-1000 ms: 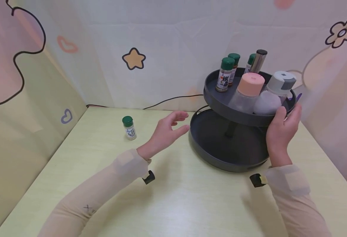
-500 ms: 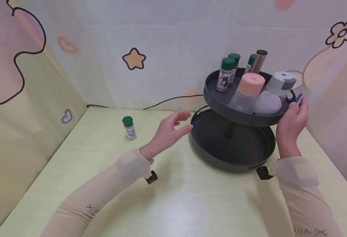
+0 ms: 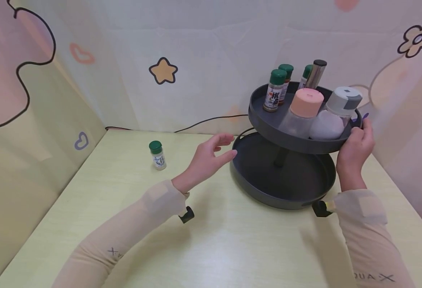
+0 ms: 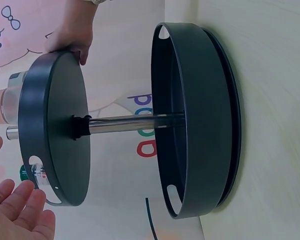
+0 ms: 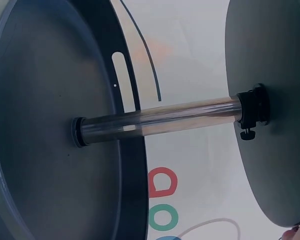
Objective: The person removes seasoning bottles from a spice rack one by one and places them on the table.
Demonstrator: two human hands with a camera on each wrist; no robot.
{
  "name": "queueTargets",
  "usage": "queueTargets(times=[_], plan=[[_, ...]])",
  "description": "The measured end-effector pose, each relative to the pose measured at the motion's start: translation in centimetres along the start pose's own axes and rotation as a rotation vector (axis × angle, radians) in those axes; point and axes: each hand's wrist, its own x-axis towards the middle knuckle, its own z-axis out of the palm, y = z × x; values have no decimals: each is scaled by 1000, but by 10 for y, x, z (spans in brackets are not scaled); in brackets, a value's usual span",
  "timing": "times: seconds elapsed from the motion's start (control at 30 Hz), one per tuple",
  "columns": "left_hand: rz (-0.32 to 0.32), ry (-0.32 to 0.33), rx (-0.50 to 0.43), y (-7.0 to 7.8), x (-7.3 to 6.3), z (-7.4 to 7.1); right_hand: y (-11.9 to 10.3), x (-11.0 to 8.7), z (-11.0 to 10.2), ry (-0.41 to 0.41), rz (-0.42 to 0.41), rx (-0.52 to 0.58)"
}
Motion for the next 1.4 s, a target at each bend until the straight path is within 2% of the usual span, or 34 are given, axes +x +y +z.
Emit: queueTargets(times=[0.27, 1.0, 1.4], plan=[[19, 2, -19, 3, 4, 4, -1, -7, 3, 20, -6, 33], [15, 17, -18, 19, 17, 11, 1, -22, 4, 32, -46, -25], [55, 13, -3, 25, 25, 17, 3, -28, 5, 17, -78, -53]])
